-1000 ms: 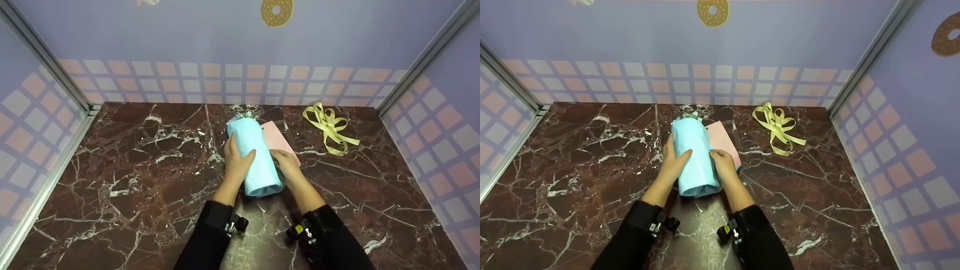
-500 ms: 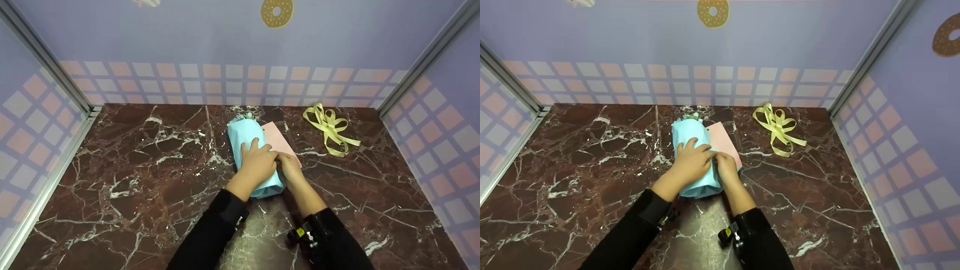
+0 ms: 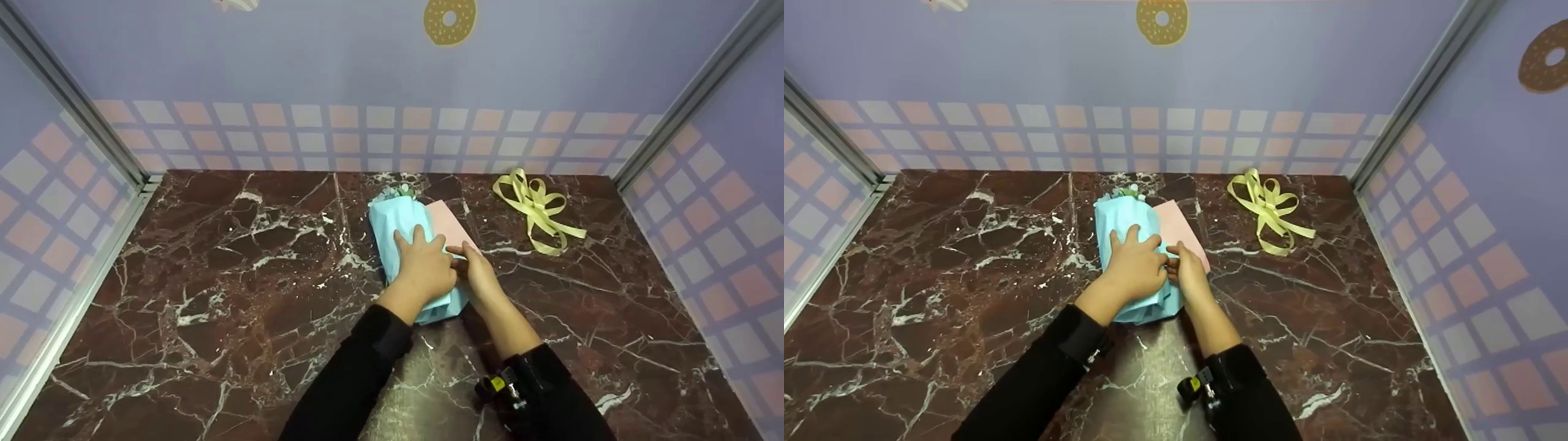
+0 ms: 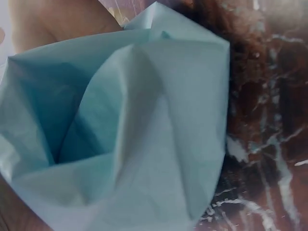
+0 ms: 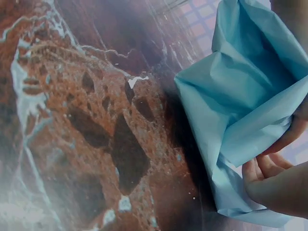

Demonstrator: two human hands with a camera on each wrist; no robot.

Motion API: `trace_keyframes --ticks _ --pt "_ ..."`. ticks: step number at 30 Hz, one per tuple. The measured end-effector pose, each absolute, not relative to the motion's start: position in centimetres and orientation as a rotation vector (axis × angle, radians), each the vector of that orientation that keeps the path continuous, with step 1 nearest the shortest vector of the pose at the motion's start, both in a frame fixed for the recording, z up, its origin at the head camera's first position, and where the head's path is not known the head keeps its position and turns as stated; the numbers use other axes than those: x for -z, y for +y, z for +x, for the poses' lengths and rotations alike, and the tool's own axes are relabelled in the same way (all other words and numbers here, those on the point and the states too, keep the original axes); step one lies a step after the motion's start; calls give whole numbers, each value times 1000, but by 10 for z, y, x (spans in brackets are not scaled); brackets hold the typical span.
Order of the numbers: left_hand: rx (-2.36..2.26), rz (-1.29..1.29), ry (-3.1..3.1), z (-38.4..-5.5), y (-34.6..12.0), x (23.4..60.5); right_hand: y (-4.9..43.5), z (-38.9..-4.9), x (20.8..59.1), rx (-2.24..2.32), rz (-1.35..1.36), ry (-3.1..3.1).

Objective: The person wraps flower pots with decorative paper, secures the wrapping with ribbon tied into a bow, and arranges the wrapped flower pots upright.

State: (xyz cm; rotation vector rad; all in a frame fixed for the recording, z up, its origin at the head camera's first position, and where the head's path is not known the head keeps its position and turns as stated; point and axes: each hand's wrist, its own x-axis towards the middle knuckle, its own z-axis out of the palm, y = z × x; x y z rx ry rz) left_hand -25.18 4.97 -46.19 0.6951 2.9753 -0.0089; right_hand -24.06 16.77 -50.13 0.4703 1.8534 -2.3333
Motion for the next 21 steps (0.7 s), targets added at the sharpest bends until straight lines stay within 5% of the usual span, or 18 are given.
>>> trace_keyframes --ticks 15,21 --pt "163 659 2922 -252 52 461 187 -228 495 2328 341 2018" --pt "178 673 2916 -251 52 460 192 -220 499 2413 541 2350"
